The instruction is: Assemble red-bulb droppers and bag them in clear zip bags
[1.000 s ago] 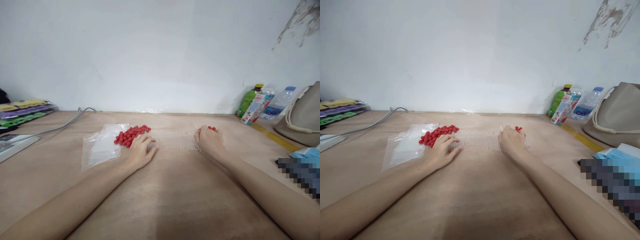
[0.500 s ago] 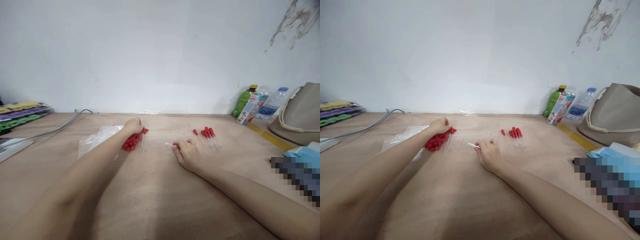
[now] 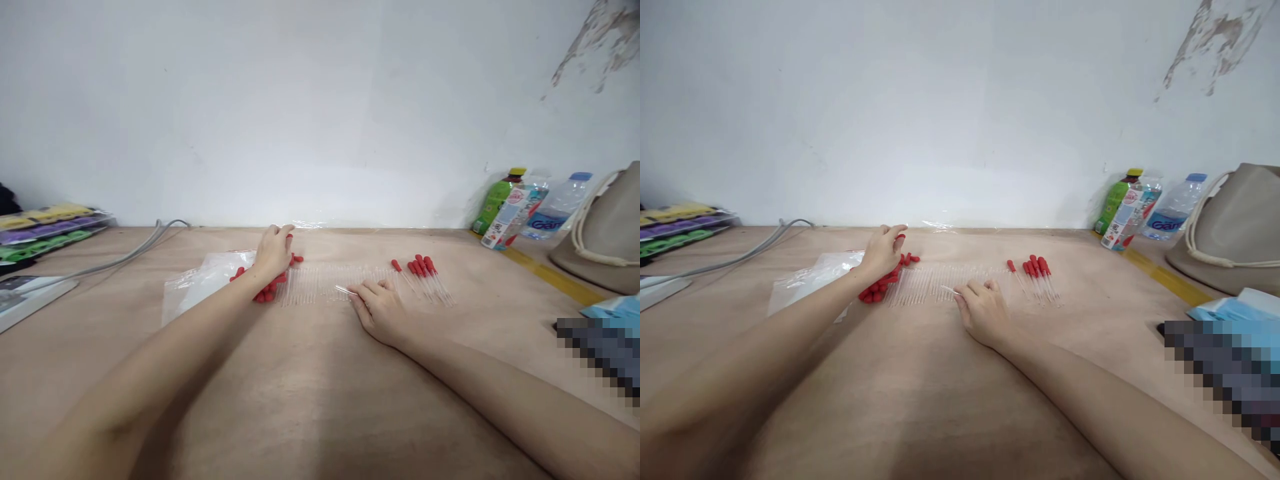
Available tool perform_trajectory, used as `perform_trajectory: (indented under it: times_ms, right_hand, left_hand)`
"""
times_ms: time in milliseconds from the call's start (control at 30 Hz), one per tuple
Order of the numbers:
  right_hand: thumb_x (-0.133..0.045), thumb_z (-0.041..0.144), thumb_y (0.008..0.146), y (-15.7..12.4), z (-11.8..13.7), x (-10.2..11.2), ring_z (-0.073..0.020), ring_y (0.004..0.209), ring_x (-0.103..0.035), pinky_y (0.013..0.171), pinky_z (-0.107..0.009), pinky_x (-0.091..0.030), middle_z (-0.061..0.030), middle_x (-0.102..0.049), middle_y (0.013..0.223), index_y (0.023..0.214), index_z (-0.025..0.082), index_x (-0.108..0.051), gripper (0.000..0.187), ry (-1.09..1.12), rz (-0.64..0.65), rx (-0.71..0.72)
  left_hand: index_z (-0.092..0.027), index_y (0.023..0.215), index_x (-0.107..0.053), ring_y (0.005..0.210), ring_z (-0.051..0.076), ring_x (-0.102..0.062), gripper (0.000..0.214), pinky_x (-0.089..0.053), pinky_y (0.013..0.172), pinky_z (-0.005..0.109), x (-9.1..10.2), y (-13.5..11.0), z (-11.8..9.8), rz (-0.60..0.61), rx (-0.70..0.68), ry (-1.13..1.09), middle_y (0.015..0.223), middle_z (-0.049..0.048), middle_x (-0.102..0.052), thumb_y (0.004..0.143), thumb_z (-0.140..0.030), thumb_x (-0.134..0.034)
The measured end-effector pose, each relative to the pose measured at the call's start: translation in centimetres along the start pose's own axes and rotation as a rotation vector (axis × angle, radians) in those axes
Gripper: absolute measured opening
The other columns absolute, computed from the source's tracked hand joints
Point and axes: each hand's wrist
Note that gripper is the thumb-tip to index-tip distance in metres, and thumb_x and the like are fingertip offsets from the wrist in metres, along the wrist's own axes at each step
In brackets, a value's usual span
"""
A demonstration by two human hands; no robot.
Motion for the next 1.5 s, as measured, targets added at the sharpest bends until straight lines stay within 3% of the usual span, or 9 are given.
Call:
perform_trajectory:
  times_ms: [67, 133, 300, 467, 767, 1000, 1267, 1500]
  right_hand:
    - [-0.037, 0.021, 0.088, 0.0, 0.1, 0.0, -0.0140, 0.069, -0.054, 0.068, -0.030, -0.029, -0.0048, -0.062, 0.078, 0.089, 0.016, -0.059, 0.022, 0.016, 0.001, -0.003]
    - [-0.038, 0.021, 0.087, 0.1, 0.1, 0.1, -0.0137, 0.068, -0.054, 0.068, -0.030, -0.029, -0.0045, -0.062, 0.078, 0.086, 0.016, -0.058, 0.021, 0.026, 0.004, -0.004]
    - [-0.039, 0.020, 0.087, 0.0, -0.1, 0.2, -0.0136, 0.070, -0.055, 0.069, -0.030, -0.030, -0.0043, -0.062, 0.081, 0.088, 0.016, -0.057, 0.019, 0.056, 0.013, -0.008]
    - [-0.040, 0.020, 0.087, -0.1, -0.2, 0.2, -0.0138, 0.073, -0.056, 0.071, -0.030, -0.031, -0.0049, -0.063, 0.084, 0.091, 0.016, -0.057, 0.019, 0.072, 0.022, -0.005]
    - [-0.039, 0.020, 0.087, 0.1, -0.1, 0.3, -0.0140, 0.072, -0.056, 0.070, -0.030, -0.031, -0.0055, -0.063, 0.083, 0.093, 0.016, -0.057, 0.019, 0.109, 0.039, 0.011]
    - [-0.039, 0.020, 0.087, 0.0, -0.1, 0.3, -0.0129, 0.068, -0.055, 0.069, -0.029, -0.032, -0.0051, -0.063, 0.080, 0.096, 0.015, -0.056, 0.020, 0.183, 0.054, 0.052]
    - [-0.043, 0.022, 0.087, -0.1, -0.6, 0.0, -0.0125, 0.072, -0.054, 0.069, -0.029, -0.033, -0.0038, -0.062, 0.081, 0.099, 0.017, -0.059, 0.020, 0.291, 0.042, 0.115]
    - [-0.046, 0.023, 0.086, 0.0, -1.0, -0.2, -0.0133, 0.074, -0.054, 0.070, -0.030, -0.035, -0.0037, -0.061, 0.080, 0.099, 0.020, -0.061, 0.020, 0.348, 0.053, 0.103]
  left_hand:
    - [-0.020, 0.108, -0.054, 0.089, 0.018, -0.054, 0.027, -0.043, 0.079, 0.030, 0.2, -1.8, -0.4, -0.087, -0.193, -0.229, 0.094, 0.0069, -0.053, 0.088, -0.020, -0.036]
    - [-0.019, 0.099, -0.056, 0.080, 0.015, -0.055, 0.019, -0.044, 0.075, 0.029, 0.2, -3.8, -0.8, -0.093, -0.276, -0.413, 0.090, 0.0050, -0.053, 0.085, -0.020, -0.042]
    - [-0.018, 0.084, -0.048, 0.072, 0.012, -0.056, 0.009, -0.044, 0.063, 0.024, -0.8, -8.0, -2.0, 0.049, -0.179, -0.774, 0.081, 0.0015, -0.054, 0.079, -0.022, -0.054]
    - [-0.017, 0.078, -0.047, 0.067, 0.012, -0.059, 0.013, -0.043, 0.056, 0.021, -1.4, -9.3, -2.5, 0.213, -0.107, -0.918, 0.074, 0.0005, -0.056, 0.077, -0.025, -0.057]
    - [-0.018, 0.090, -0.045, 0.074, 0.017, -0.065, 0.018, -0.048, 0.059, 0.025, -0.9, -9.3, -2.5, 0.343, -0.098, -0.940, 0.076, 0.0034, -0.064, 0.082, -0.032, -0.052]
    - [-0.016, 0.102, -0.055, 0.087, 0.019, -0.063, 0.026, -0.051, 0.074, 0.029, -1.2, -9.3, -2.7, 0.298, -0.163, -0.816, 0.099, 0.0085, -0.064, 0.082, -0.032, -0.051]
    - [-0.015, 0.088, -0.062, 0.072, 0.015, -0.061, 0.023, -0.049, 0.066, 0.025, -1.1, -9.2, -2.6, 0.324, -0.215, -0.770, 0.078, 0.0032, -0.066, 0.082, -0.035, -0.052]
    - [-0.016, 0.087, -0.061, 0.068, 0.014, -0.060, 0.021, -0.047, 0.064, 0.023, -0.7, -9.2, -2.7, 0.382, -0.257, -0.801, 0.073, 0.0020, -0.063, 0.083, -0.032, -0.049]
Point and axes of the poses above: each hand's wrist, its own y-axis towards the middle knuckle, its own x-axis out of the back of the hand, z = x × y
